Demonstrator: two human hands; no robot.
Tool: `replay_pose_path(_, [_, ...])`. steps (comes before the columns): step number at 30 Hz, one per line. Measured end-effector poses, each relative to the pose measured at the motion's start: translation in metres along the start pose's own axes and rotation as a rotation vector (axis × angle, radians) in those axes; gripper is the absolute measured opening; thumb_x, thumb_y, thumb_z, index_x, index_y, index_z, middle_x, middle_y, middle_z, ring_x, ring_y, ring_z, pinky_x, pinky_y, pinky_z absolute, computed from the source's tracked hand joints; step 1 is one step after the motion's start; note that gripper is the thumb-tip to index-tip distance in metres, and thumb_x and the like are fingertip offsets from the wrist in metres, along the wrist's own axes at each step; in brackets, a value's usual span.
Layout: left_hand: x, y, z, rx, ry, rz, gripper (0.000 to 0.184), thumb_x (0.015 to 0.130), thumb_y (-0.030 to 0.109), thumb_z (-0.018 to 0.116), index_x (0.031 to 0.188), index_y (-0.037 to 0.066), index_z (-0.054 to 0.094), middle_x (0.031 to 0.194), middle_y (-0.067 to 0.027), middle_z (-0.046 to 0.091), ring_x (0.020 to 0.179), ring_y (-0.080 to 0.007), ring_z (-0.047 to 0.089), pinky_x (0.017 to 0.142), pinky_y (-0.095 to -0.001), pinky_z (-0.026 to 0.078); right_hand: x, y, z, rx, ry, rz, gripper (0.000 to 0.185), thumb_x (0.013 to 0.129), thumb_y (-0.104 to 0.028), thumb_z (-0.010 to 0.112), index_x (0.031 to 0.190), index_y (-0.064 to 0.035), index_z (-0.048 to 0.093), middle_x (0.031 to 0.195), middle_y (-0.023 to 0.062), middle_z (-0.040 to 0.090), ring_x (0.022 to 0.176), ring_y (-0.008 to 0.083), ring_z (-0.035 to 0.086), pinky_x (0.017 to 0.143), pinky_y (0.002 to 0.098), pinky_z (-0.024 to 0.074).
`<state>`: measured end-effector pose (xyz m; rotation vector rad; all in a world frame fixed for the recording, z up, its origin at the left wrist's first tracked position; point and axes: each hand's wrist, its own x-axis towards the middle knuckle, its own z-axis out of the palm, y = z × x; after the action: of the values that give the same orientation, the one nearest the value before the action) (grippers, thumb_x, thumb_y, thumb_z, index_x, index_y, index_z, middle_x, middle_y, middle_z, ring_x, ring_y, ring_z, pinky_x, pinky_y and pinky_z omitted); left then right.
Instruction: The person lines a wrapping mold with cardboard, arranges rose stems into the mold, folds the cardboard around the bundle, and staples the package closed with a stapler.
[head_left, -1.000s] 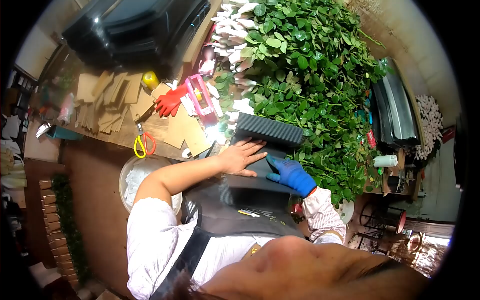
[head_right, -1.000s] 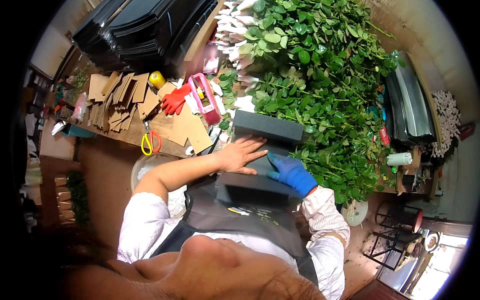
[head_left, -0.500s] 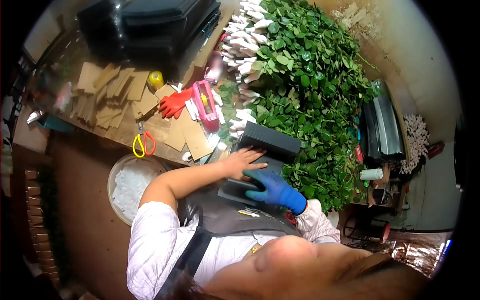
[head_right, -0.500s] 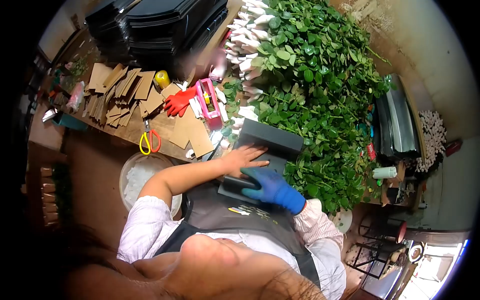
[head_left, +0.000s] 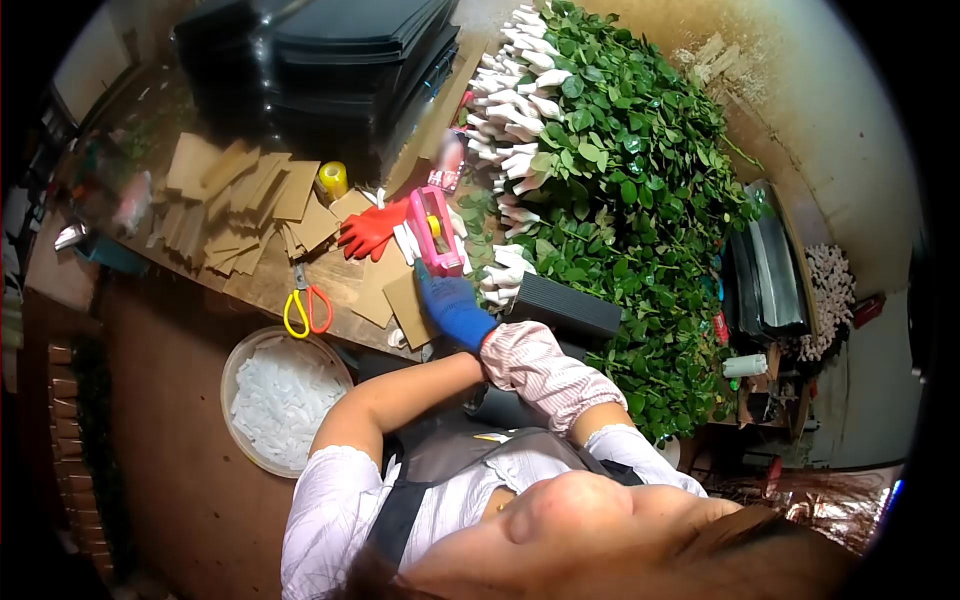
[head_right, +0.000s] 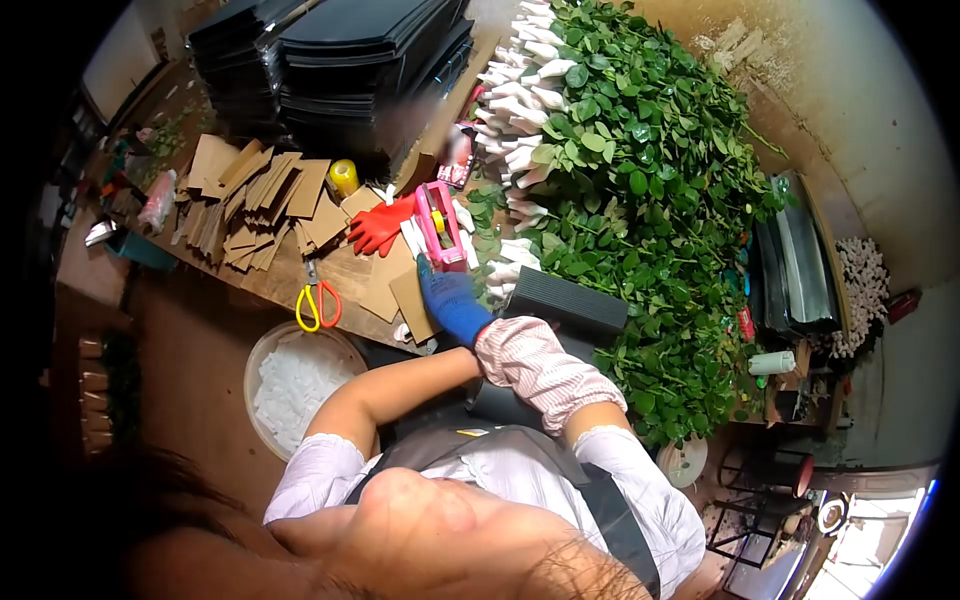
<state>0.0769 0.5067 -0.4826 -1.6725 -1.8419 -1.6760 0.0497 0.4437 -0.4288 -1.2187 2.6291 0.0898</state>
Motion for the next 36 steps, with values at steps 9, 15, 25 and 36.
replay_pose_path(9, [0.030,0.091,-0.021,0.427,-0.265,-0.768,0.075,0.090,0.056,0.063,0.144,0.007,0.047,0.146,-0.0219,0.048,0.135,-0.0415,0.046,0.115,-0.0513,0.033,-0.180,0.073,-0.120,0.608,0.574,-0.295,0.034,0.086,-0.012,0.075,0.119,-0.0073,0.071,0.101,0.0124,0.069,0.089,0.0287,0.066,0.079,0.0372,0.0536])
replay_pose_path(15, [0.020,0.076,-0.011,0.694,-0.045,-0.508,0.056,0.085,0.053,0.066,0.125,0.015,0.065,0.135,-0.0132,0.058,0.130,-0.0337,0.047,0.110,-0.0495,0.036,-0.242,0.157,-0.044,1.204,-0.006,0.166,0.031,0.097,-0.021,0.069,0.117,0.0008,0.065,0.099,0.0050,0.070,0.083,0.0121,0.065,0.074,0.0295,0.0536])
replay_pose_path(25, [0.009,0.108,-0.053,0.769,-0.311,-0.624,0.069,0.086,0.046,0.059,0.138,0.002,0.054,0.136,-0.0233,0.053,0.128,-0.0377,0.048,0.109,-0.0502,0.036,-0.210,0.169,-0.009,1.213,-0.357,0.380,0.028,0.096,-0.028,0.065,0.090,-0.0012,0.062,0.073,0.0087,0.069,0.060,0.0159,0.068,0.056,0.0305,0.0552])
replay_pose_path(36, [0.006,0.113,-0.060,0.682,-0.122,-0.431,0.061,0.091,0.022,0.069,0.144,-0.001,0.047,0.150,-0.0227,0.046,0.135,-0.0374,0.050,0.107,-0.0428,0.046,-0.214,0.154,-0.015,0.803,-0.157,0.356,0.035,0.087,-0.040,0.067,0.083,-0.0048,0.068,0.074,0.0142,0.071,0.066,0.0285,0.070,0.068,0.0406,0.0567])
